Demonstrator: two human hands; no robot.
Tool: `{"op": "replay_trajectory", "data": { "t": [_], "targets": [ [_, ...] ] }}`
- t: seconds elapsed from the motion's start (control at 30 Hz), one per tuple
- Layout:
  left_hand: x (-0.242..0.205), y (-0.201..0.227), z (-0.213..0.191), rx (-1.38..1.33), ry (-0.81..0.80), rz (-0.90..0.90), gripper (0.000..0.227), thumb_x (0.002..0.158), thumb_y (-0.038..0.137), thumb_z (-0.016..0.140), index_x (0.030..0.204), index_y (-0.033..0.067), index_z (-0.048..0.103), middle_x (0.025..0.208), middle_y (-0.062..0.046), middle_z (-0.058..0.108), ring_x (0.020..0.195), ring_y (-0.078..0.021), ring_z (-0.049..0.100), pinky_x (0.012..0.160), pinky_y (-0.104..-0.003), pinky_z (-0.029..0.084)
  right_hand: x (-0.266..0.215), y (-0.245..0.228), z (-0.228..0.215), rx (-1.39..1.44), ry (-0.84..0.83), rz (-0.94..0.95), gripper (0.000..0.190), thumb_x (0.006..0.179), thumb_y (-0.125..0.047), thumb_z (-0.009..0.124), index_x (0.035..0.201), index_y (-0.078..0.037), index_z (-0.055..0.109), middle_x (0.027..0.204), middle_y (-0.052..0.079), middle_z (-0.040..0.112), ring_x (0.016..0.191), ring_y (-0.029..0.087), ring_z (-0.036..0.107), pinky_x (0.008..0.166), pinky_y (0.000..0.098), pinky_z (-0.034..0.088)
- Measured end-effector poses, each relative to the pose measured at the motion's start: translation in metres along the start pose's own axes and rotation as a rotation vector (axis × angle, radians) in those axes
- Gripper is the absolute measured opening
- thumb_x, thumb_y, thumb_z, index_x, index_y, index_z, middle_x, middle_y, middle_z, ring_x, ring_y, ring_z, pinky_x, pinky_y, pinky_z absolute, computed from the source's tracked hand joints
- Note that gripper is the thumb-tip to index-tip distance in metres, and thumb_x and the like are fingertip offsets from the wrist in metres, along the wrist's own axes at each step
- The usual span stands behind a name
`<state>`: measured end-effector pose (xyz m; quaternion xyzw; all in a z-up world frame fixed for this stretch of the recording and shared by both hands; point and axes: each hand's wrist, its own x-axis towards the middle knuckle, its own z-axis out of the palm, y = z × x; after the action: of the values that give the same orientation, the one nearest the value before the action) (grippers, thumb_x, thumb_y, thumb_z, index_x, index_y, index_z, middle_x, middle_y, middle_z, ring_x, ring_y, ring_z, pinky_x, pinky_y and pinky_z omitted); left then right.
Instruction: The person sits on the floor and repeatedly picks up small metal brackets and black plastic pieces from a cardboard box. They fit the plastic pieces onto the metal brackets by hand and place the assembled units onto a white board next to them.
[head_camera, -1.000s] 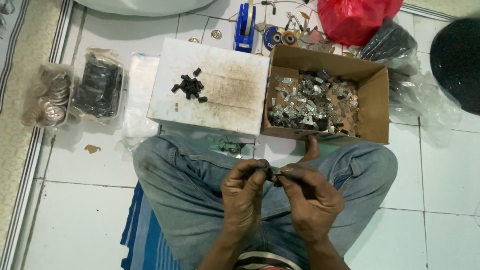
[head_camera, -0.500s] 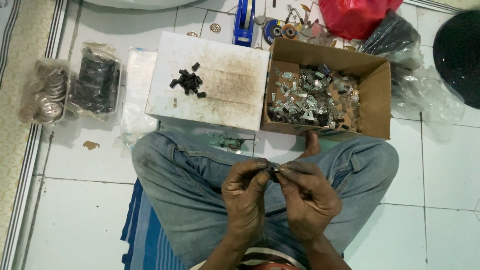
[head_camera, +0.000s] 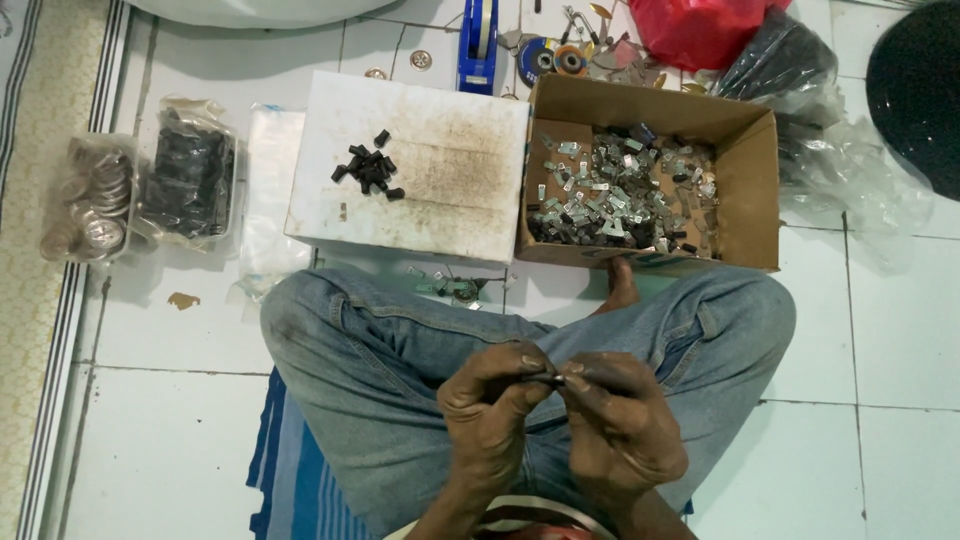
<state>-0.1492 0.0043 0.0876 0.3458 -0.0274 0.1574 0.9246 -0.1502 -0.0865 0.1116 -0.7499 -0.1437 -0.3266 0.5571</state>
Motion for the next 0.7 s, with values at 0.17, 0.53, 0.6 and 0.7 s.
{"op": "replay_trajectory", "data": {
  "t": [0.17,0.53,0.6,0.7],
  "targets": [
    [-0.009,0.000,-0.007,0.132,-0.015,0.039,0.016,0.089,0.003,0.080,0.104,0.0054,0.074,0.095,-0.011,0.074,0.087,-0.0236,0.070,0.079,-0.035,0.062,-0.005,0.013,-0.005,0.275,-0.003,-0.109,0.023,0.097,-0.016,0.068,0.109,0.003,0.069,0.109,0.019,0.070,0.095,0.027,0.074,0.082,0.0319,0.068],
    [-0.002,0.025,-0.005,0.188,-0.139,0.020,0.022,0.082,-0.010,0.079,0.101,0.0000,0.073,0.089,-0.018,0.073,0.083,-0.0249,0.069,0.075,-0.033,0.059,0.018,-0.001,-0.022,0.209,-0.194,-0.102,0.021,0.101,-0.016,0.057,0.101,0.001,0.069,0.091,0.021,0.070,0.078,0.029,0.072,0.071,0.0356,0.063],
    [0.000,0.032,-0.003,0.309,-0.176,0.068,0.016,0.083,-0.004,0.079,0.097,0.0009,0.072,0.086,-0.014,0.073,0.076,-0.0219,0.068,0.072,-0.033,0.059,0.024,-0.002,-0.026,0.237,-0.293,-0.117,0.025,0.100,-0.015,0.056,0.094,0.005,0.068,0.093,0.025,0.069,0.078,0.031,0.072,0.069,0.0350,0.063],
    [0.002,0.042,-0.005,0.429,-0.243,0.083,0.017,0.084,-0.004,0.079,0.098,0.0029,0.072,0.088,-0.014,0.073,0.076,-0.0226,0.070,0.072,-0.035,0.059,0.037,-0.014,-0.036,0.229,-0.460,-0.013,0.014,0.093,0.002,0.060,0.102,0.003,0.071,0.095,0.021,0.068,0.080,0.029,0.070,0.073,0.0375,0.058]
  ]
}}
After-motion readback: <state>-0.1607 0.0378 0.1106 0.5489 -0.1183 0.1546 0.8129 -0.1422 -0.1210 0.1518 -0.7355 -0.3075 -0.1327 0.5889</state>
